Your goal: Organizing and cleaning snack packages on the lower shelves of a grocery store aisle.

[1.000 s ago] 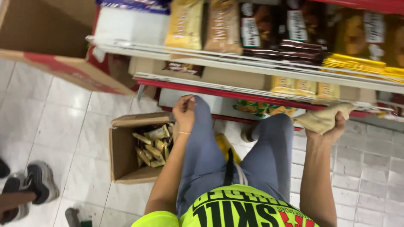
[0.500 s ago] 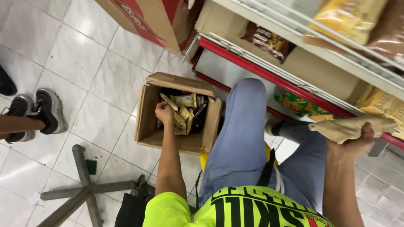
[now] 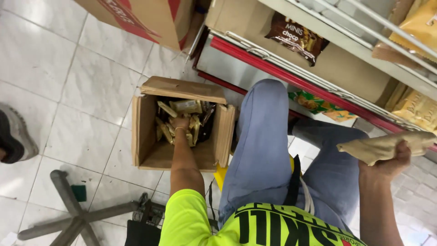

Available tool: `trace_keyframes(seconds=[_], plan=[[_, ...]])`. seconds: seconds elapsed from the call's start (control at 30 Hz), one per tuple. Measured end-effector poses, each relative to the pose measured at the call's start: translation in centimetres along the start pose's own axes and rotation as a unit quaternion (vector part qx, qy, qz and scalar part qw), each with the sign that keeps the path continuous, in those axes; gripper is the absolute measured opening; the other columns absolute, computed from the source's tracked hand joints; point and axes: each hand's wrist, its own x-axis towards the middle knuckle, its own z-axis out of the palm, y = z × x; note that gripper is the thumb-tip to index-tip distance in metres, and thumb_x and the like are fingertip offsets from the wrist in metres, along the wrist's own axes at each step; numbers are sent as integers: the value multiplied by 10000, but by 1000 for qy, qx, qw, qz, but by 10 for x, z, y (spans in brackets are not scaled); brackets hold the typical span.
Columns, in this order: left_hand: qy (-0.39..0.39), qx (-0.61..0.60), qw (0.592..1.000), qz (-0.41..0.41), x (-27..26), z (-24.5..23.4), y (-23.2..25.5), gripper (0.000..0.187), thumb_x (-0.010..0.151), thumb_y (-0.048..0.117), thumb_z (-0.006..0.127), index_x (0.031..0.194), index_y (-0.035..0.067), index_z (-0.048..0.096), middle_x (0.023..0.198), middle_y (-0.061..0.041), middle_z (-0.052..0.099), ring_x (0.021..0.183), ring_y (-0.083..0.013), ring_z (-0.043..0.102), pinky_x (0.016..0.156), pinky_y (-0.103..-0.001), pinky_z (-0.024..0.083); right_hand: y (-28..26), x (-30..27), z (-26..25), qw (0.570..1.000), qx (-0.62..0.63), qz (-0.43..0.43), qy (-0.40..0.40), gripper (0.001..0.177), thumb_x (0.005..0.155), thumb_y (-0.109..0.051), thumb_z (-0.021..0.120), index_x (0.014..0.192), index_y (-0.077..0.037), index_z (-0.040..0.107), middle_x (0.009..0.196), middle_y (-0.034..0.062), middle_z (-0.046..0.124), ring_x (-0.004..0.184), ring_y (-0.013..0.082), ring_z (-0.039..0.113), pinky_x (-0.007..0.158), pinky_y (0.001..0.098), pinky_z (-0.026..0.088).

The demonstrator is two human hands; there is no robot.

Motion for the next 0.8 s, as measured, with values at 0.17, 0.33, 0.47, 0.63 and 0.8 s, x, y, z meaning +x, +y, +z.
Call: trace_keyframes(seconds=[0.17, 0.33, 0.47, 0.63, 0.8], plan=[[85, -134, 984, -77, -34, -19, 12, 413, 907, 347, 755, 1199, 55, 729, 1252, -237, 713, 1163, -418, 675, 986, -468, 546, 7, -30, 14, 997, -47, 23, 57, 321, 1040, -299, 649, 1318, -141, 618, 1219, 44, 665, 1167, 233, 632, 1158, 419, 537], [287, -259, 917, -100, -110, -81, 46, 279, 774, 123, 863, 970, 19, 694, 1022, -183, 686, 896, -378, 652, 792, -486, 537, 36, -59, 42, 995, -28, 76, 62, 248, 1071, -237, 633, 1294, -130, 610, 1218, 39, 676, 1196, 221, 660, 1116, 400, 539], [315, -473, 823, 11, -193, -128, 78, 282, 846, 41, 810, 936, 42, 543, 935, -61, 597, 823, -202, 545, 755, -351, 490, 42, -84, 79, 991, -119, 66, 20, 437, 1009, -157, 614, 1433, -111, 519, 1277, 70, 633, 1159, 237, 655, 1068, 401, 548], [252, -629, 726, 118, -275, -160, 111, 225, 961, 43, 749, 960, 60, 524, 990, -14, 572, 908, -99, 535, 821, -243, 485, 34, -104, 122, 975, -179, -11, -133, 744, 964, -119, 617, 1649, -118, 326, 1426, 140, 566, 1215, 298, 638, 1063, 422, 553], [130, -649, 728, 179, -368, -231, 197, 419, 849, -12, 746, 1209, 82, 553, 1002, -28, 647, 904, -107, 619, 815, -242, 511, 13, -121, 126, 980, -68, 86, -168, 804, 983, -281, 674, 1662, -246, 244, 1256, 207, 598, 957, 335, 623, 834, 554, 582]])
